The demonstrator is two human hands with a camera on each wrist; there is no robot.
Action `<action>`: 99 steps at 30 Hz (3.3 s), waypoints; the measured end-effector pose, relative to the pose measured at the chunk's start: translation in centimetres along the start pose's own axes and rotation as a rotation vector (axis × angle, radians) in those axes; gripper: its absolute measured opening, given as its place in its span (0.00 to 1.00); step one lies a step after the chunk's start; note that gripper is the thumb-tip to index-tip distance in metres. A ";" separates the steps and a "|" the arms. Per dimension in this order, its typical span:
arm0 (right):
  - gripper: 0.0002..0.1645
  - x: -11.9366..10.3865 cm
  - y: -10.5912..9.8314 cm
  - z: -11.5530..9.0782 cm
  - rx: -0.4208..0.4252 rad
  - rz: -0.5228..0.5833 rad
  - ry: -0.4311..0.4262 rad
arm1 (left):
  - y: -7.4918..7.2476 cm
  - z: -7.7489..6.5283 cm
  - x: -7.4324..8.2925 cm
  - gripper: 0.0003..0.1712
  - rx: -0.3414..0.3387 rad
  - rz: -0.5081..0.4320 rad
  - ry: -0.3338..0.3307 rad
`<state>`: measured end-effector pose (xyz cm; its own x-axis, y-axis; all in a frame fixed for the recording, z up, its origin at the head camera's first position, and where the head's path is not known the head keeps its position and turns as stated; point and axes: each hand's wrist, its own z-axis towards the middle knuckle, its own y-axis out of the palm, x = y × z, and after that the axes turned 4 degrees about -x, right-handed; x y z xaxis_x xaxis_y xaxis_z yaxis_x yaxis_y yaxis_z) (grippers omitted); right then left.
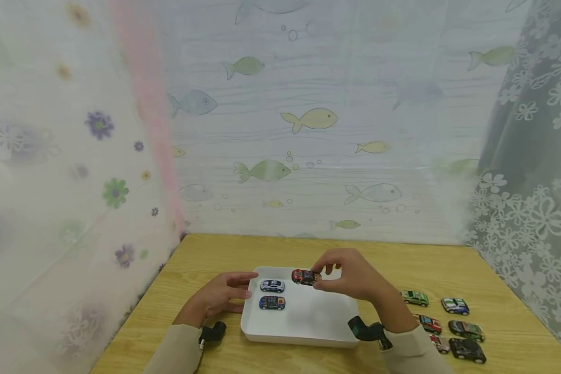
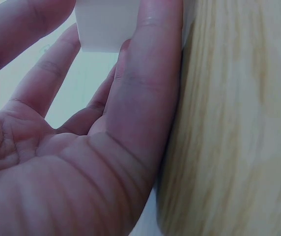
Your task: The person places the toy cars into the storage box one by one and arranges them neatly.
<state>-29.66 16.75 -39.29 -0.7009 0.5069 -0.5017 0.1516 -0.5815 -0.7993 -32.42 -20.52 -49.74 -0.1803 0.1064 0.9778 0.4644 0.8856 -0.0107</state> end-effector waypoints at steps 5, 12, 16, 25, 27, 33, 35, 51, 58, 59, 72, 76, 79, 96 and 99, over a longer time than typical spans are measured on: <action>0.12 -0.2 1.0 0.5 -0.014 0.022 -0.005 | 0.2 0.1 0.1 0.35 0.010 0.000 -0.006; 0.11 -0.4 2.7 1.1 -0.040 0.031 0.037 | 0.2 0.4 0.3 0.36 -0.008 0.006 -0.009; 0.10 -0.6 3.8 1.5 -0.054 0.027 0.059 | 0.2 0.4 0.2 0.36 -0.017 0.008 -0.003; 0.10 -1.1 5.7 2.2 -0.087 0.020 0.087 | 0.0 0.2 0.1 0.36 -0.018 0.021 0.001; 0.10 -1.1 6.0 2.3 -0.098 0.020 0.106 | 0.0 0.2 0.1 0.37 -0.021 0.020 0.000; 0.10 -1.2 7.2 2.6 -0.127 0.031 0.155 | -0.2 0.1 0.0 0.37 -0.027 0.013 -0.004; 0.10 -1.2 7.5 2.7 -0.132 0.031 0.167 | -0.2 0.1 0.1 0.37 -0.030 0.013 -0.001; 0.11 -1.3 9.4 2.7 -0.183 0.080 0.234 | 0.0 -0.2 0.5 0.37 -0.042 0.010 0.007; 0.11 -1.2 9.9 2.8 -0.196 0.081 0.239 | 0.0 -0.1 0.4 0.37 -0.044 0.013 0.012; 0.11 -1.1 10.0 2.8 -0.198 0.084 0.241 | 0.0 -0.1 0.4 0.37 -0.044 0.013 0.011; 0.12 -0.9 10.7 2.6 -0.213 0.106 0.245 | 0.0 0.0 0.3 0.37 -0.049 0.004 0.012; 0.12 -0.8 10.9 2.6 -0.212 0.105 0.250 | 0.0 0.1 0.3 0.37 -0.042 0.003 0.008; 0.12 -0.7 11.0 2.6 -0.211 0.101 0.250 | 0.0 0.1 0.3 0.37 -0.041 0.001 0.009; 0.09 -0.9 10.9 2.7 -0.220 0.092 0.226 | 0.0 0.0 0.3 0.37 -0.045 0.001 0.015; 0.08 -1.1 10.9 2.8 -0.232 0.093 0.221 | 0.0 0.0 0.4 0.37 -0.041 0.004 0.012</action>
<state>-29.15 8.10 -46.55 -0.5128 0.5990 -0.6150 0.3797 -0.4843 -0.7882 -32.49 -20.50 -49.37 -0.1685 0.1041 0.9802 0.5002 0.8659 -0.0060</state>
